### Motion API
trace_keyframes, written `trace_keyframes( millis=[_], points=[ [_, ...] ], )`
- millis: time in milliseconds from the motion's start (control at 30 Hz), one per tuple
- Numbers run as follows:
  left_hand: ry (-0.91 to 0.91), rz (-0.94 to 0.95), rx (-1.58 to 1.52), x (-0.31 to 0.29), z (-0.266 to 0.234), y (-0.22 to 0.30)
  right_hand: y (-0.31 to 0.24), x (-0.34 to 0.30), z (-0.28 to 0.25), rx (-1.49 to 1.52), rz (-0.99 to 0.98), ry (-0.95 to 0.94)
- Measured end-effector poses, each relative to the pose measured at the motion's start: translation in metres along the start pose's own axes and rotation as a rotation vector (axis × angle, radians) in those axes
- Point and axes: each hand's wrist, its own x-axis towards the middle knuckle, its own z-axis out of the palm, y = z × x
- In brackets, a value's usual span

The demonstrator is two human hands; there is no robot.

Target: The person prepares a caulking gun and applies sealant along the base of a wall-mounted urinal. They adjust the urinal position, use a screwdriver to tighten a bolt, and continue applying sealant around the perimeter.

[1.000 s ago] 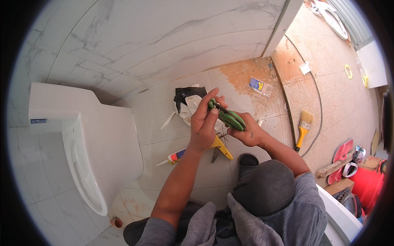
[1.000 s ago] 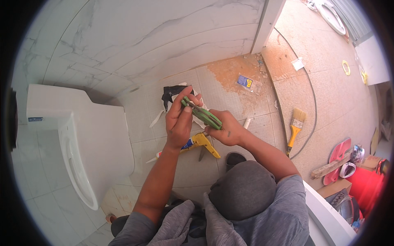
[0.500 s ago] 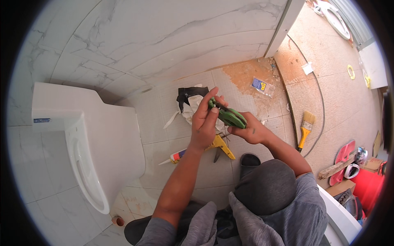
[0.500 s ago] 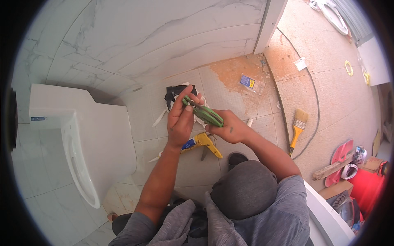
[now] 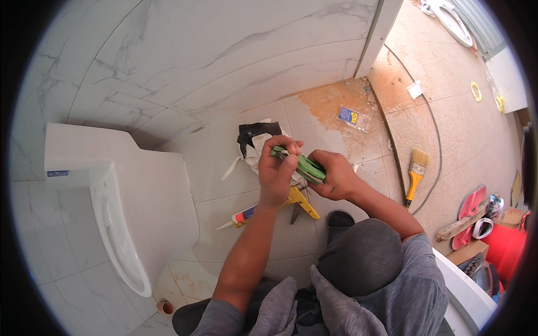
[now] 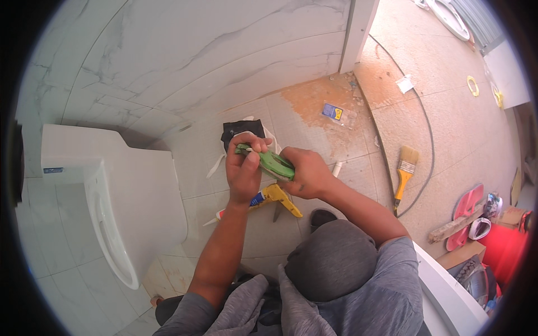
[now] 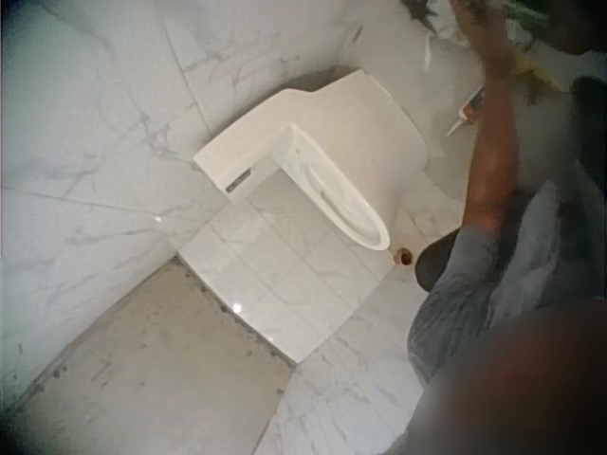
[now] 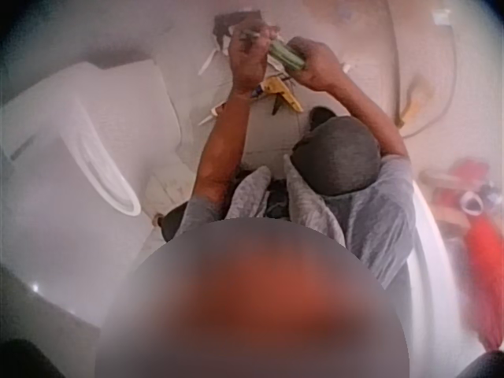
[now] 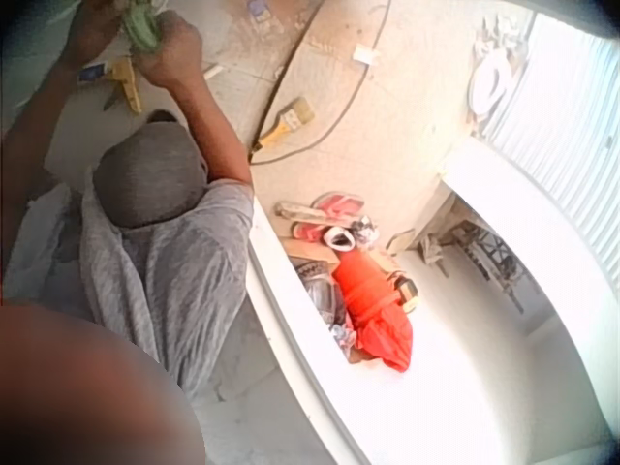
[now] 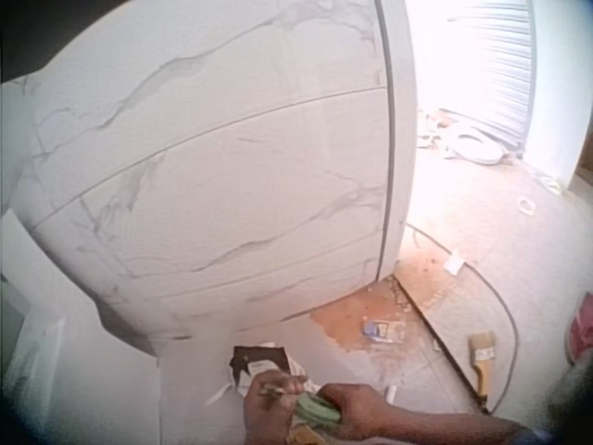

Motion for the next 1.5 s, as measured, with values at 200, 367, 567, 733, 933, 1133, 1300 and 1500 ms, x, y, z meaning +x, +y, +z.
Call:
trace_keyframes(
  millis=[200,367,567,733,933,1133,1300,1500],
  points=[
    [0.074,-0.102,-0.005,0.0,0.011,0.008,0.002,-0.001,0.001,0.06,0.016,-0.005],
    [0.054,-0.155,0.002,0.003,0.014,0.011,0.002,0.0,0.002,0.228,-0.044,0.0],
    [0.067,-0.185,0.006,0.002,0.012,0.008,0.005,0.0,0.005,0.297,-0.01,-0.027],
    [0.043,-0.174,0.037,0.004,0.014,0.007,0.006,-0.001,0.007,0.221,0.082,-0.028],
    [0.065,-0.185,0.038,0.007,0.015,0.008,0.007,0.0,0.007,0.243,0.071,-0.065],
    [0.057,-0.192,0.088,0.005,0.013,0.005,0.012,0.002,0.01,0.327,-0.018,-0.037],
    [0.078,-0.192,0.073,0.006,0.015,0.004,0.011,0.002,0.006,0.236,0.032,-0.077],
    [-0.062,-0.162,0.134,0.009,0.005,0.017,0.004,0.0,-0.006,0.296,0.005,-0.116]
  ],
)
